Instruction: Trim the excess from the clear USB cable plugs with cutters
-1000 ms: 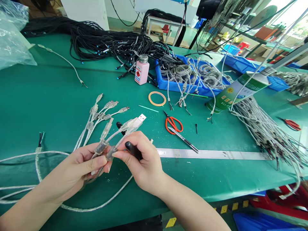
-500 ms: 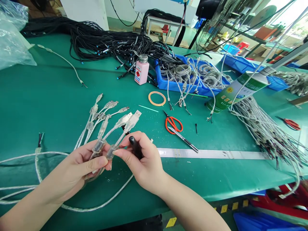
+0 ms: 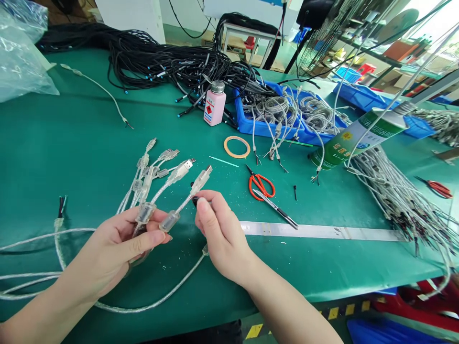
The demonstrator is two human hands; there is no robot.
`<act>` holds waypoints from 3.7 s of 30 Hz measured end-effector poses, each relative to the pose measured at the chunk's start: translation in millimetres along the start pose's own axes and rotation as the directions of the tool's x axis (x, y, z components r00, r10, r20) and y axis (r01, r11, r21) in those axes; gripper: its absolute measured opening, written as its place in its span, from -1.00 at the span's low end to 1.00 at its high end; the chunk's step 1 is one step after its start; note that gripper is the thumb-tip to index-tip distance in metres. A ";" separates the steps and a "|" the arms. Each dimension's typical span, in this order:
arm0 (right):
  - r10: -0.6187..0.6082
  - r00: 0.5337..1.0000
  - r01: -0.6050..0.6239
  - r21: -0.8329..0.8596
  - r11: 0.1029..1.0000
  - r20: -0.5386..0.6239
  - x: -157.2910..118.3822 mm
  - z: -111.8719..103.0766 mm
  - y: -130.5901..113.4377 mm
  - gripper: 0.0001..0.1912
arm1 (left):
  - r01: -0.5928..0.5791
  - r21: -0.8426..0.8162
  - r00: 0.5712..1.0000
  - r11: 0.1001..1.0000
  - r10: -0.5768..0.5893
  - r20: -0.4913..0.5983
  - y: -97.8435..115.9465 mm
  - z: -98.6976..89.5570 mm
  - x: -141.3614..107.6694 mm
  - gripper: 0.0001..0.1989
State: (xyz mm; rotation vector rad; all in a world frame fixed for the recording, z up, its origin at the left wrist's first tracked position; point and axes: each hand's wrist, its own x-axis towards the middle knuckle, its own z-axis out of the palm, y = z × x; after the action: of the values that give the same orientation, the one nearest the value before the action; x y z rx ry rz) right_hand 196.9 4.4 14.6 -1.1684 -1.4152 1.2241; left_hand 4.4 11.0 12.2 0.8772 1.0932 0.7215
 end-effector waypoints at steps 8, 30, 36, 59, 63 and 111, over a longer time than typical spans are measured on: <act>-0.049 0.952 0.119 -0.216 0.969 0.303 -9.7 7.9 -0.8 -0.76 | -0.137 0.286 0.985 0.948 0.160 -0.057 5.4 9.3 -5.4 -0.85; -0.063 0.981 0.078 -0.073 0.994 0.186 2.0 2.1 5.4 -0.71 | 0.006 0.023 0.991 1.000 -0.009 0.130 2.5 2.4 4.3 -0.75; -0.082 0.948 0.124 -0.120 0.985 0.308 -4.2 6.6 3.7 -0.78 | -0.002 -0.085 0.992 0.996 0.013 0.124 -1.0 3.3 7.4 -0.79; 0.171 0.984 -0.175 0.468 0.866 0.050 10.5 8.6 10.9 -0.69 | 0.176 -0.239 0.980 0.955 -0.147 0.135 1.9 6.3 3.6 -0.76; 0.155 0.985 -0.172 0.486 0.857 0.074 9.2 8.0 9.8 -0.74 | 0.188 -0.241 0.974 0.952 -0.150 0.170 4.5 4.8 1.4 -0.80; 0.193 0.980 -0.199 0.381 0.903 0.054 8.2 2.7 5.9 -0.70 | 0.178 -0.146 0.962 0.973 -0.141 0.234 8.6 5.5 -5.8 -0.85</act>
State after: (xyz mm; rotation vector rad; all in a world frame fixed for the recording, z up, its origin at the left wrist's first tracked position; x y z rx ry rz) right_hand 193.6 12.5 8.9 -1.0414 -1.0182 1.5731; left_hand 7.3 8.9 23.4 0.6997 0.8798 0.5556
